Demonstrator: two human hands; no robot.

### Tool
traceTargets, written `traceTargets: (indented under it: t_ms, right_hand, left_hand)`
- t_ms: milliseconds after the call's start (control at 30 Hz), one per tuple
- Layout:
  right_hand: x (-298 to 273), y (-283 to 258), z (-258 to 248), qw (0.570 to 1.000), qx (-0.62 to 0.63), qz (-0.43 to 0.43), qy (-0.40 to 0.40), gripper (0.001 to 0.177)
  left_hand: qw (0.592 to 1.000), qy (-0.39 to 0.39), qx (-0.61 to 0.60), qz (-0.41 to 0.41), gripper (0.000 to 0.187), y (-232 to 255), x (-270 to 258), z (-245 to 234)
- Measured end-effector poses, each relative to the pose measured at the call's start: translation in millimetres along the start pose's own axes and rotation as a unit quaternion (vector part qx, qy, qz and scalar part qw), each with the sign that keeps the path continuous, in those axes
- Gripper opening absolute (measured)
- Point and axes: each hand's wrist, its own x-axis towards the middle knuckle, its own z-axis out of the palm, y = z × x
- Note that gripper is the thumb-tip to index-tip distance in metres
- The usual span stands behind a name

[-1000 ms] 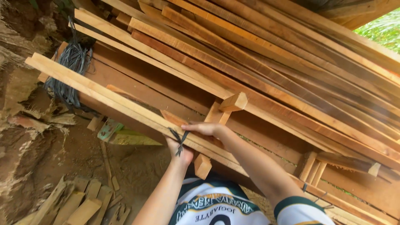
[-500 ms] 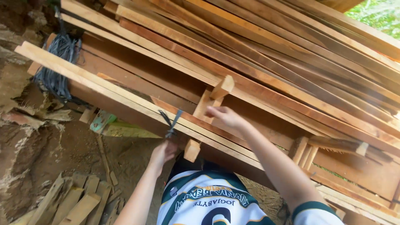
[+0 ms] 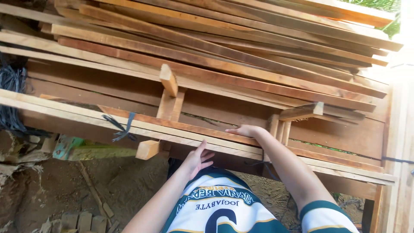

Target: The recorder bundles thin wooden strips together using plastic ties.

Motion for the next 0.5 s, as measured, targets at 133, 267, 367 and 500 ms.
traceTargets:
  t_ms: [133, 267, 367, 500]
  right_hand:
    - [-17, -8, -9, 1.0, 0.016, 0.006, -0.022, 0.095]
    - [11, -4, -2, 0.997, -0.012, -0.026, -0.065, 0.103]
    - [28, -10, 2, 0.995, -0.003, -0.043, -0.091, 0.103]
    - [33, -26, 0, 0.984, 0.029, -0.075, -0.161, 0.106]
  left_hand:
    - [0.997, 0.069, -0.035, -0.01, 0.084, 7, 3, 28]
    - [0.999, 0.048, 0.019, -0.004, 0.09, 9, 2, 27]
    - [0.998, 0.043, 0.051, -0.008, 0.088, 10, 6, 22]
    - [0.995, 0.027, 0.081, -0.046, 0.078, 7, 19, 7]
